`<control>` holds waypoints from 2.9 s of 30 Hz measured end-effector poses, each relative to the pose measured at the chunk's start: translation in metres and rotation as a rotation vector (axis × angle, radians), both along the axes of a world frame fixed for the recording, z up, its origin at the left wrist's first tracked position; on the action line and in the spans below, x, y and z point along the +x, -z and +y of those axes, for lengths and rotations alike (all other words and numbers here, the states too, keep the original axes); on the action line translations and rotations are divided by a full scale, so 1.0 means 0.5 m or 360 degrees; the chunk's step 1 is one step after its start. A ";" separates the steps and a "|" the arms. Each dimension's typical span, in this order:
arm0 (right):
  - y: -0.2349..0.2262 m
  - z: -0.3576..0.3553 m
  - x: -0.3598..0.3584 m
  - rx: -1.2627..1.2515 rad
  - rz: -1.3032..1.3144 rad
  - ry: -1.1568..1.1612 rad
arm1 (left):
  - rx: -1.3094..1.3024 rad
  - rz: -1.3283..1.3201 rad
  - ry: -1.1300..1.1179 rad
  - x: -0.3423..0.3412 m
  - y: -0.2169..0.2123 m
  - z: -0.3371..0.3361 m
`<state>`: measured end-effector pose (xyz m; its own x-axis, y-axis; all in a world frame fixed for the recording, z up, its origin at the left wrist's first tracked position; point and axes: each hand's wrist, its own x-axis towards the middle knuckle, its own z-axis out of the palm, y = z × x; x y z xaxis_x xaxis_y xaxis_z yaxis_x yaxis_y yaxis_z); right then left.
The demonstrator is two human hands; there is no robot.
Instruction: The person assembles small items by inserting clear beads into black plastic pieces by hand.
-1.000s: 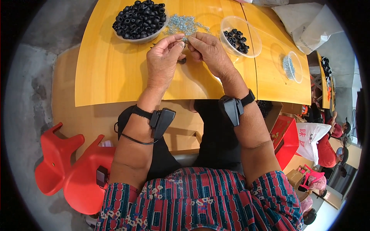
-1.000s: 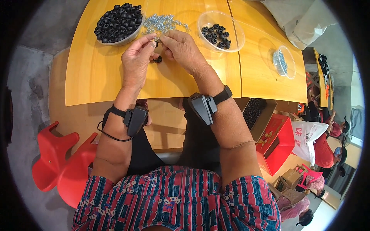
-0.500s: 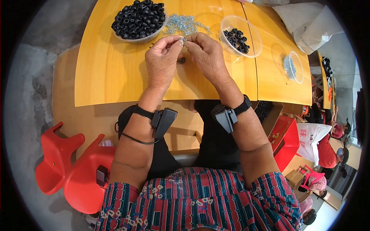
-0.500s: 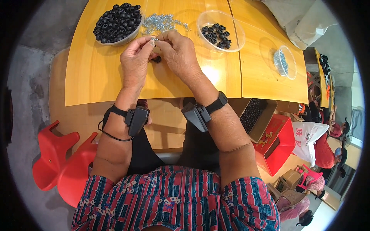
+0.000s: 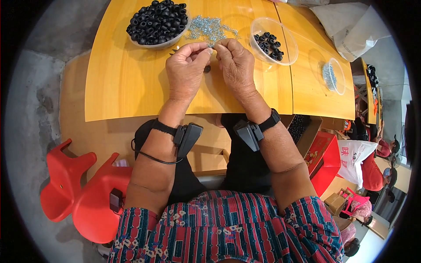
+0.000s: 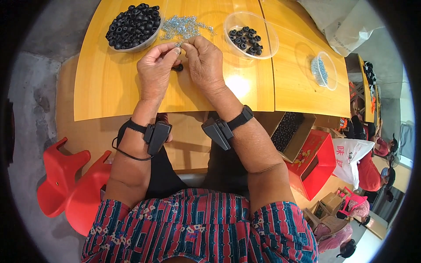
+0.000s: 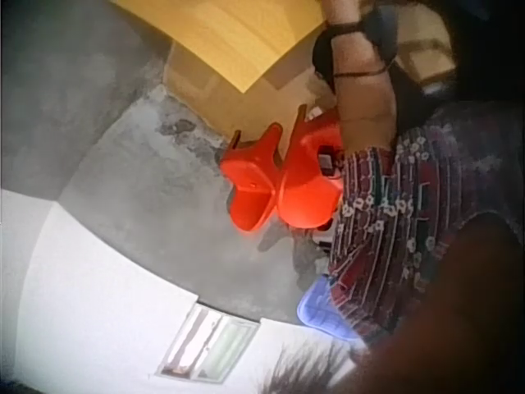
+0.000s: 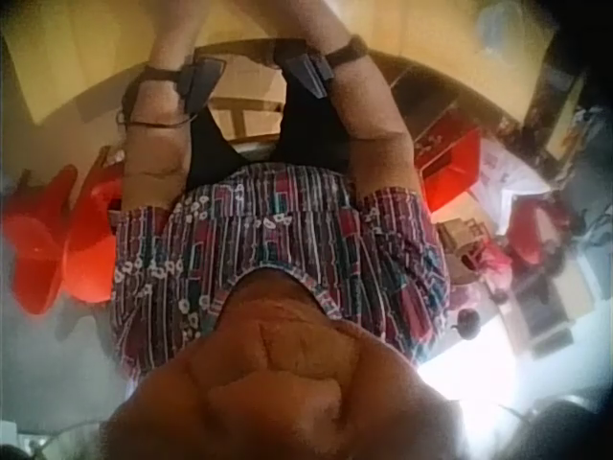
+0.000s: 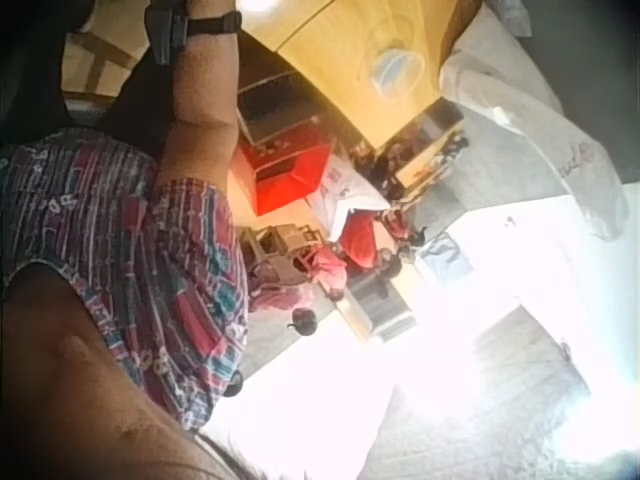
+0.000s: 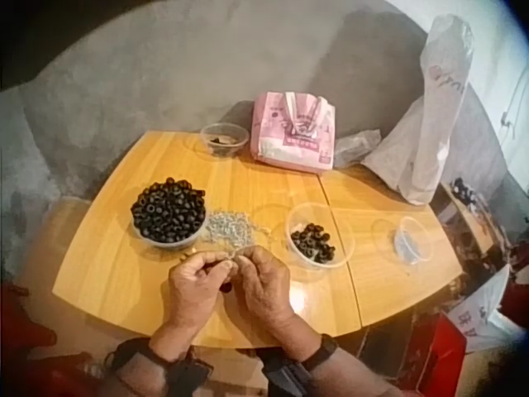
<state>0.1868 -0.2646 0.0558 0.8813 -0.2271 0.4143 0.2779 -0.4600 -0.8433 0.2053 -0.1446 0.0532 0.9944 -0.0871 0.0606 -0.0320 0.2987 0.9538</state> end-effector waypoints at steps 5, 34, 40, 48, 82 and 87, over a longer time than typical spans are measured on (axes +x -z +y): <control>-0.015 0.009 -0.004 0.0383 0.0206 -0.0087 | -0.0030 0.0012 -0.0012 0.002 0.001 0.004; -0.041 0.001 -0.004 0.0880 0.0459 -0.0198 | -0.0041 0.0002 0.0161 0.005 -0.006 0.019; -0.046 0.009 -0.004 0.0943 0.0414 -0.0231 | 0.0010 0.0036 0.0184 0.005 -0.003 0.022; -0.030 0.006 0.005 0.0570 0.0223 -0.0005 | -0.0147 0.0052 0.0162 0.007 -0.003 0.022; -0.066 0.007 0.009 0.0847 0.0454 -0.0119 | -0.0148 -0.0015 0.0243 0.004 -0.005 0.033; -0.061 0.011 0.010 0.0670 0.0278 -0.0099 | -0.0164 0.0017 0.0253 0.003 -0.006 0.034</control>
<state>0.1916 -0.2591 0.0861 0.9472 -0.2880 0.1412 0.1311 -0.0543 -0.9899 0.2070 -0.1277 0.0562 0.9692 -0.2371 0.0668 0.0334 0.3952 0.9180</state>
